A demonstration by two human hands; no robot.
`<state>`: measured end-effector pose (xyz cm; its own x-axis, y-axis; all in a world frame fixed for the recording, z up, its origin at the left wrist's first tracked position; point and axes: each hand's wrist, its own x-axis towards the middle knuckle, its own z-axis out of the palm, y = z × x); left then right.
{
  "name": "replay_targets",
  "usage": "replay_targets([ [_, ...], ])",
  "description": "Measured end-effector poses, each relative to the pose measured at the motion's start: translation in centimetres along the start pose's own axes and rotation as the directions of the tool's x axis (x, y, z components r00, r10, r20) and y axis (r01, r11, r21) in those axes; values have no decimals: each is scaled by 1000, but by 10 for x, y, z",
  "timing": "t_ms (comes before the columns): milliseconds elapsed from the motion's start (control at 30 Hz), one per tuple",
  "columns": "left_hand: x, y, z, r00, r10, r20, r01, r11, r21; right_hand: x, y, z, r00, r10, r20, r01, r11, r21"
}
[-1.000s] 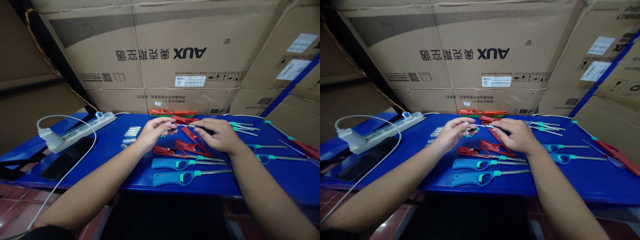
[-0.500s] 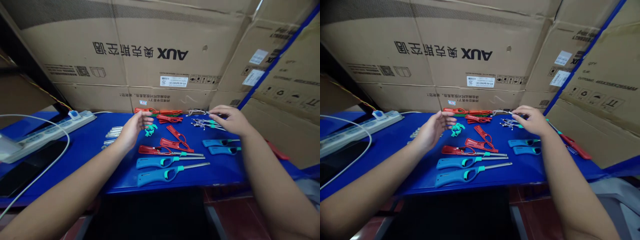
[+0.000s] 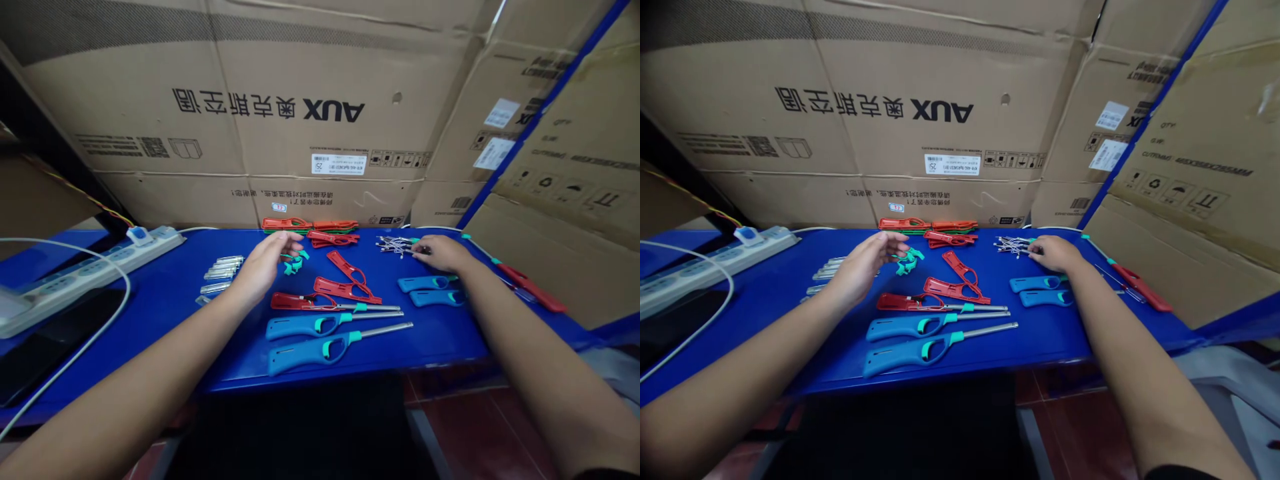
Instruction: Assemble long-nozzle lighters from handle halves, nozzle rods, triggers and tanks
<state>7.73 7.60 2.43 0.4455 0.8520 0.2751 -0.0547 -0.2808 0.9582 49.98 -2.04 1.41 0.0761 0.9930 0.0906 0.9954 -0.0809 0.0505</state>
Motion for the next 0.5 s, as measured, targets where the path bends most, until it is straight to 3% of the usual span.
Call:
replay_targets([
  [133,0,7,-9,971,34,235,-102,954,283,6,-2,-10,995,94,-38,-98,990,-100],
  [233,1,12,-19,922,74,380,-281,803,526,7,-34,-24,990,104,-97,-115,987,-113],
  [300,2,14,-25,868,69,492,-405,672,620,4,-74,-33,985,-28,-172,30,1000,7],
  [400,4,11,-29,791,0,612,-503,570,650,-1,-138,-37,936,-344,-71,351,920,176],
  [433,4,9,-29,779,-14,627,-518,548,656,-3,-155,-36,914,-406,-15,402,898,181],
  [500,3,5,-28,766,-30,643,-541,509,669,-5,-179,-32,914,-402,46,395,911,120],
])
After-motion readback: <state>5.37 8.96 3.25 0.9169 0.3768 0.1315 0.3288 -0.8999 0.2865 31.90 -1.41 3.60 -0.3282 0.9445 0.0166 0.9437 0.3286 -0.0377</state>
